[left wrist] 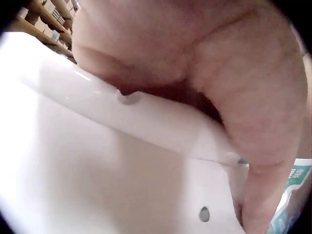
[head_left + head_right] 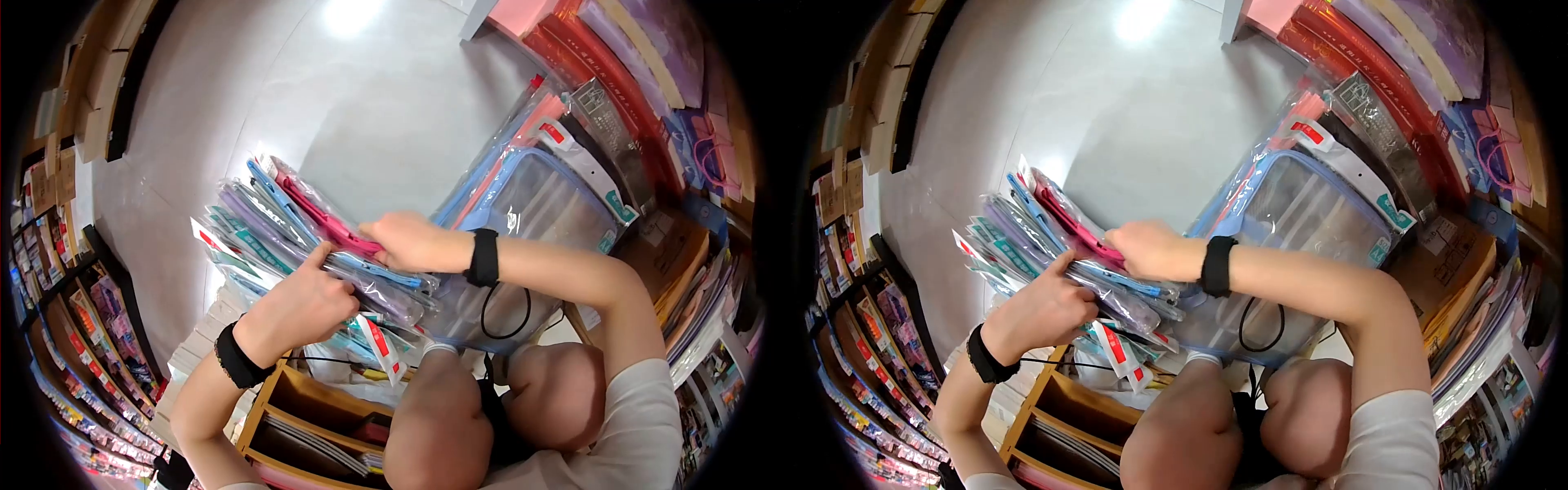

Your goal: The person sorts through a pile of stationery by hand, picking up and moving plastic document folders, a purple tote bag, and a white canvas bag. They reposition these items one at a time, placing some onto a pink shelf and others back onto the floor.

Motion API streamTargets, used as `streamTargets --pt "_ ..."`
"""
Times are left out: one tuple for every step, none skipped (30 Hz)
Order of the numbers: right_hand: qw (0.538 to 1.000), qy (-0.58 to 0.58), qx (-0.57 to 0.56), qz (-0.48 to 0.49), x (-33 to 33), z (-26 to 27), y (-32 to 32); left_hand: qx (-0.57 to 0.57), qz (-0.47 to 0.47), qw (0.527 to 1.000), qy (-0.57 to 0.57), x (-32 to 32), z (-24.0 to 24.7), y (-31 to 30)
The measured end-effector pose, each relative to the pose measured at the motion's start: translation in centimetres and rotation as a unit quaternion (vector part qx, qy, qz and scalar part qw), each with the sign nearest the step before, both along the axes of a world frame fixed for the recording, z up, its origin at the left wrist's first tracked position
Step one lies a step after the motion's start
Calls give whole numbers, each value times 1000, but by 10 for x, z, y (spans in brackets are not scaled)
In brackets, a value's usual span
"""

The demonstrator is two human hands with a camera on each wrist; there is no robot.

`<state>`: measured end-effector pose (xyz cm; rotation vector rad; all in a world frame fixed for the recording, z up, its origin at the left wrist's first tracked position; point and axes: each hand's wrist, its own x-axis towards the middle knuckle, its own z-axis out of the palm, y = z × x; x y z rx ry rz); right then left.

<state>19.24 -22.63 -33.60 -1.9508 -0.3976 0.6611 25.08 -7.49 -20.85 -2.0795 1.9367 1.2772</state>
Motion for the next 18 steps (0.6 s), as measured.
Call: streamTargets --pt "1000 21 3 15 0 -3 -6 4 13 1000 1 0 2 0" --pt "1000 22 9 20 -2 -6 -13 6 26 1000 1 1 3 1" --pt "999 24 14 25 -5 -8 -19 2 30 1000 1 2 2 2" --pt "999 26 19 30 -7 -10 -24 -3 33 999 1 2 2 3" --pt "997 53 14 62 -9 -12 -29 -8 37 999 1 2 1 4" --pt "996 47 34 67 -10 -12 -28 -7 36 999 3 2 1 3" --pt "995 40 55 72 -12 -14 -26 -6 36 999 4 2 1 2" --pt "994 33 75 76 -13 -17 -25 -5 34 999 5 3 0 1" --pt "991 59 101 65 -14 -25 -23 -9 35 999 2 4 -2 2" --pt "987 86 127 54 -14 -34 -22 -12 36 999 1 5 -4 3" --pt "981 114 153 43 -14 -43 -21 -14 38 999 0 6 -6 4" --pt "956 254 111 93 4 -28 -29 -14 40 999 7 7 -6 4" --pt "936 309 166 35 8 -32 -26 -13 43 999 11 8 -6 3" --pt "906 361 221 -24 11 -38 -23 -13 45 999 16 9 -6 3" --pt "876 456 157 7 27 -48 -22 -3 36 999 12 9 -7 2" --pt "897 422 131 -22 33 -47 -17 -2 35 999 13 9 -8 1" --pt "895 431 109 36 45 -47 -13 -1 35 999 14 9 -9 2" --pt "889 439 87 94 58 -47 -9 0 34 999 15 9 -10 2"
